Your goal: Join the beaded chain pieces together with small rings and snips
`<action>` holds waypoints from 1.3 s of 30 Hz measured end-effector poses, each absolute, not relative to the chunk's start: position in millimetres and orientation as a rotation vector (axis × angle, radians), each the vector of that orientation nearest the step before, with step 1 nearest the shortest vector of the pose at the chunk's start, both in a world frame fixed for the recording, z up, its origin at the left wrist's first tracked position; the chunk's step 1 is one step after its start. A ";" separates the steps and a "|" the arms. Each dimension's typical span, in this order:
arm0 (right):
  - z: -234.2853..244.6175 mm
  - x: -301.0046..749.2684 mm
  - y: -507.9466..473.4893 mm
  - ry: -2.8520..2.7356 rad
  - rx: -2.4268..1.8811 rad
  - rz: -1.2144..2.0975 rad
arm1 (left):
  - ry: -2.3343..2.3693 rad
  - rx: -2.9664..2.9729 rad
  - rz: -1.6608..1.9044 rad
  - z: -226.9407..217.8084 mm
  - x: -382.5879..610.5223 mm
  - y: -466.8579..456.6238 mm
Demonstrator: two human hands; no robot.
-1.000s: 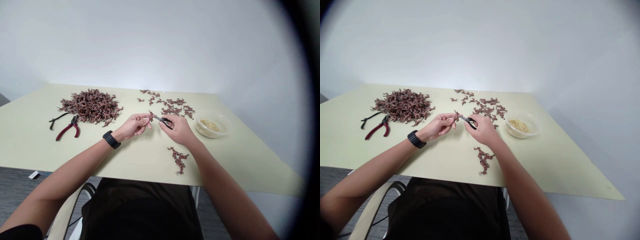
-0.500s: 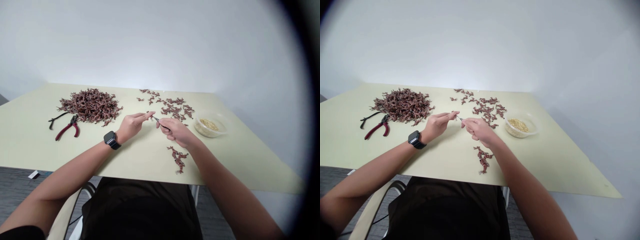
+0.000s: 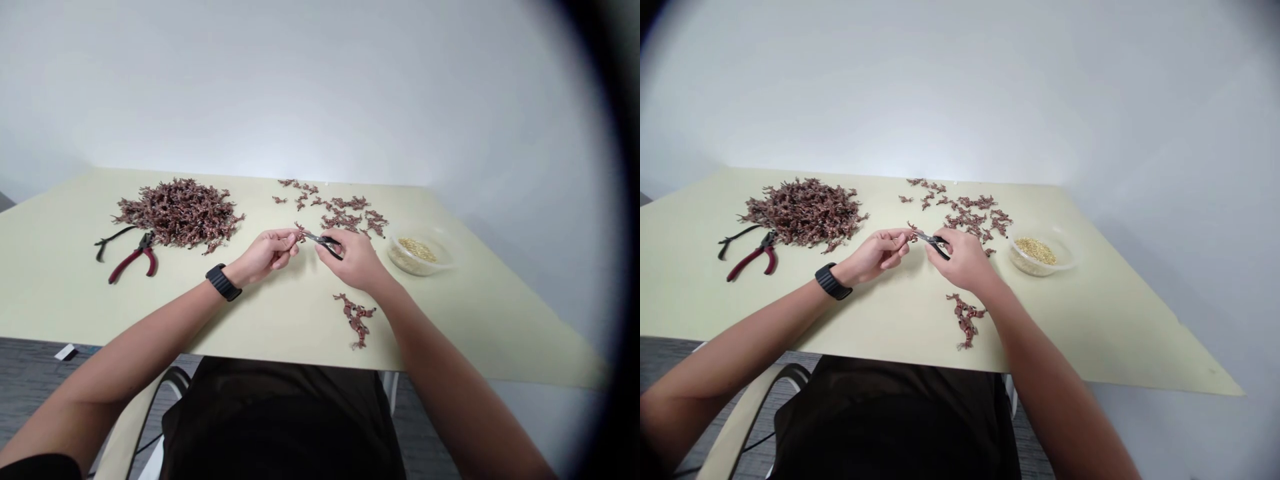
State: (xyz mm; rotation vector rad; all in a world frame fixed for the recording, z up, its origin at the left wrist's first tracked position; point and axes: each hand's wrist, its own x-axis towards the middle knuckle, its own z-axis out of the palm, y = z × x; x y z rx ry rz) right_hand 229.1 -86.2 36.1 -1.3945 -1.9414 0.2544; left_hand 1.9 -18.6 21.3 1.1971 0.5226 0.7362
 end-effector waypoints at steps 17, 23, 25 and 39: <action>39.0 228.2 -89.3 -1.930 -1.434 0.330 | 0.519 1.100 0.694 24.9 2.1 -21.7; 29.8 202.2 -94.0 -1.680 -1.444 0.464 | 0.570 1.147 0.881 13.8 11.8 -29.4; 26.2 192.7 -94.2 -1.597 -1.402 0.548 | 0.614 1.180 0.979 8.8 16.4 -32.4; 32.0 185.2 -95.9 -1.097 -1.105 1.501 | 0.801 2.101 1.370 1.8 2.7 -18.2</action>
